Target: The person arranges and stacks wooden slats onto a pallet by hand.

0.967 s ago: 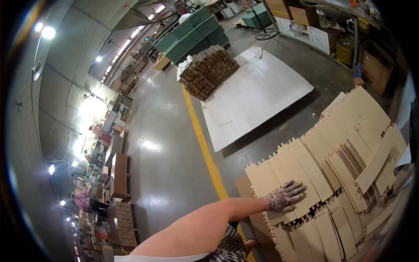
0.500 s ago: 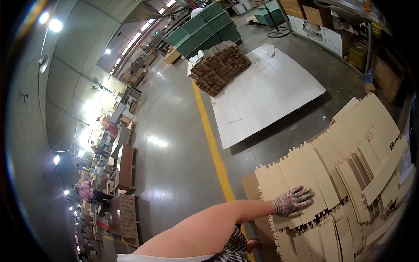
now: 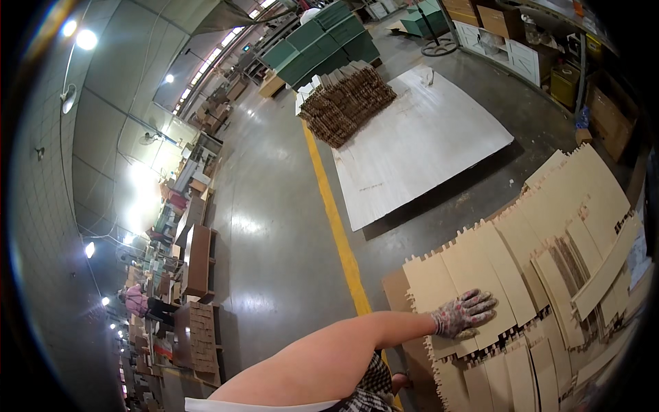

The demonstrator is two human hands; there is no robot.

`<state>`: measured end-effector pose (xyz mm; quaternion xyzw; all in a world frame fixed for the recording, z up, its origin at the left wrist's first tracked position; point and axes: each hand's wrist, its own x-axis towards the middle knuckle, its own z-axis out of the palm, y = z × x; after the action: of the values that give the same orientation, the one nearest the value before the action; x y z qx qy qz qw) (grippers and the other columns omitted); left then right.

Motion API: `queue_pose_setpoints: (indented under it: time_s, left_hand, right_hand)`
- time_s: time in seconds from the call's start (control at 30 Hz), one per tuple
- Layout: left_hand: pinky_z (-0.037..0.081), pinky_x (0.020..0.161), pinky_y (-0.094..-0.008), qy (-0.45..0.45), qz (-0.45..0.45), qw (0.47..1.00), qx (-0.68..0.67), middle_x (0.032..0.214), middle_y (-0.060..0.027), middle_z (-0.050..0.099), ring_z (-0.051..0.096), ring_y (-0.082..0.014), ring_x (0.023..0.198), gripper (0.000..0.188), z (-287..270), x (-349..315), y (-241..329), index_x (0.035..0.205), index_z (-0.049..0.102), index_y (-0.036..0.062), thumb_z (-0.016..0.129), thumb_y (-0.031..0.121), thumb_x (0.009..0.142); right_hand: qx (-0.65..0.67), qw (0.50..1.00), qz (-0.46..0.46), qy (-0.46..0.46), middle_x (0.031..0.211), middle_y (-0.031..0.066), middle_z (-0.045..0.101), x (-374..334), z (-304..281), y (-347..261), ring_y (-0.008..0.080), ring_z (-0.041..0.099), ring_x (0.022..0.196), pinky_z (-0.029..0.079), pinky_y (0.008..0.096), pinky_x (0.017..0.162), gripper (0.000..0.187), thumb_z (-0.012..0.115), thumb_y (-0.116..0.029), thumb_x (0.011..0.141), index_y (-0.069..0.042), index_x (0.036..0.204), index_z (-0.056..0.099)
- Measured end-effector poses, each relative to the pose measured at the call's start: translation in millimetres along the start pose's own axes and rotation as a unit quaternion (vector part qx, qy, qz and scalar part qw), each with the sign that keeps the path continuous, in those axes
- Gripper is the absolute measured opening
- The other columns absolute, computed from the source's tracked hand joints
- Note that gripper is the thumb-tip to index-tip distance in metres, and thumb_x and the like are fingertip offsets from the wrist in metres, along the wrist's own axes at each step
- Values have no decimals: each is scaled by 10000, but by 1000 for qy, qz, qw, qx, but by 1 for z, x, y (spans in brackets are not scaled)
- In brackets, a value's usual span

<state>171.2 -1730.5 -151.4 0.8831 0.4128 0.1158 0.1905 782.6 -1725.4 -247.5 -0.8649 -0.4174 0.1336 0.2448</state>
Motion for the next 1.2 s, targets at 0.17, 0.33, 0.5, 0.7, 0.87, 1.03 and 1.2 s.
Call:
queue_pose_setpoints:
  time_s: [0.17,0.33,0.5,0.7,0.87,1.03,1.2]
  left_hand:
    - [176,1138,-526,-21,-1,1000,-2,1510,-188,276,241,-366,1404,622,1,0,-3,1439,347,89,500,372,905]
    - [189,1130,-515,-24,-4,998,57,1500,-153,313,285,-347,1387,630,-4,1,-2,1428,377,121,528,402,884]
    - [198,1133,-498,-37,-4,995,88,1501,-165,313,284,-356,1386,631,-16,8,6,1422,392,113,541,397,879]
    - [208,1125,-494,-32,11,992,125,1500,-161,309,301,-363,1364,668,-16,10,8,1439,354,95,554,384,872]
    - [189,1131,-496,-32,14,990,140,1505,-154,299,279,-359,1375,655,-8,7,7,1433,357,93,546,394,883]
    - [196,1128,-500,-10,26,986,164,1504,-140,304,287,-345,1373,647,3,6,2,1424,368,104,553,407,884]
    - [183,1134,-494,2,40,986,160,1512,-130,296,260,-341,1391,621,14,2,-5,1449,325,118,520,361,912]
  right_hand:
    - [3,1000,-15,7,1309,137,491,-7,-20,15,220,529,1130,395,311,1010,760,665,-24,738,-21,1419,329]
    - [17,1000,-6,21,1304,133,496,-31,-65,18,213,532,1125,403,305,1002,753,669,-25,737,-10,1414,340]
    - [83,995,18,49,1299,128,501,-107,-120,-13,206,535,1121,412,299,994,747,673,-25,736,2,1409,350]
    - [108,989,78,-67,1337,132,467,-294,-159,-72,224,484,1179,411,341,999,898,798,-191,648,36,1393,351]
    - [212,954,123,-173,1243,142,525,-467,-140,-136,255,535,1133,469,377,933,924,775,-130,590,-44,1396,333]
    - [10,952,-49,-303,1296,145,531,-539,-101,-125,329,514,1196,417,419,1013,914,794,-140,557,-70,1376,395]
    - [-186,880,-98,-426,1314,142,516,-536,-31,-74,309,508,1201,400,415,1028,830,741,-179,659,-125,1406,383]
